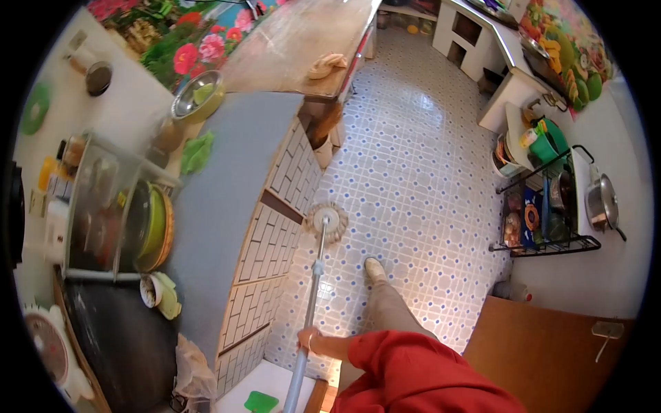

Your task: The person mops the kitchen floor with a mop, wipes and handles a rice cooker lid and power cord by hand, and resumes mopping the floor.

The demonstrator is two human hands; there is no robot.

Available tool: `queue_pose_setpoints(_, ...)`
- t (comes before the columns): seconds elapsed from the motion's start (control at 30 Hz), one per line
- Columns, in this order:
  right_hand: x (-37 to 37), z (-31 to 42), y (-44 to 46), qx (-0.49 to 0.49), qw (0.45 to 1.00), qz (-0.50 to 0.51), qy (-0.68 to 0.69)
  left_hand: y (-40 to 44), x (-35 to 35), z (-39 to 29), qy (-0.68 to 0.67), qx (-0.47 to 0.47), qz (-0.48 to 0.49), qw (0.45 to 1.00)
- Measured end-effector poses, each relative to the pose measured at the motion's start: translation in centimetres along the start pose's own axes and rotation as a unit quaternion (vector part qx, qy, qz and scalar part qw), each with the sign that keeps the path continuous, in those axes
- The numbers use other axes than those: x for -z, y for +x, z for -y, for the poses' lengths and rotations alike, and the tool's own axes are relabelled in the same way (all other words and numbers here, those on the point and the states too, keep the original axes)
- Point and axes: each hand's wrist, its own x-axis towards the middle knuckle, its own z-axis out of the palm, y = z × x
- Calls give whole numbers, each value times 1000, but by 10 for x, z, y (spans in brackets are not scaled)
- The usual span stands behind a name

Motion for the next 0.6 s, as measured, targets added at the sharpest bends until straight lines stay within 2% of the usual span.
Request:
queue_pose_setpoints(0.03,13,20,17,34,999,-10,-2,17,11,-34,14,-64,-46,997)
queue_pose_setpoints(0.07,28,46,35,117,986,11,-115,35,21,-65,26,-127,-91,987)
queue_pose_setpoints(0.13,51,93,71,268,913,-9,-306,72,33,-119,31,-108,-57,992)
queue_pose_setpoints(0.2,73,142,88,267,937,-55,-217,107,35,-166,33,-82,-23,996)
queue_pose_setpoints(0.3,118,227,88,237,950,-128,-159,158,23,-220,38,-111,2,993)
queue_pose_setpoints(0.37,147,279,83,245,934,-180,-189,187,10,-252,-1,-269,-60,961)
queue_pose_setpoints(0.4,160,303,80,247,927,-210,-188,197,9,-283,-33,-185,-18,982)
queue_pose_setpoints(0.43,165,329,73,216,918,-327,-59,208,-3,-295,-29,-221,-39,974)
queue_pose_setpoints(0.47,178,353,70,194,922,-335,-38,218,-9,-314,-46,-198,-25,979)
queue_pose_setpoints(0.53,204,385,58,161,944,-282,-67,231,-21,-341,-51,-193,-5,980)
queue_pose_setpoints(0.6,211,396,34,168,950,-258,-52,231,-27,-356,-43,-185,0,982)
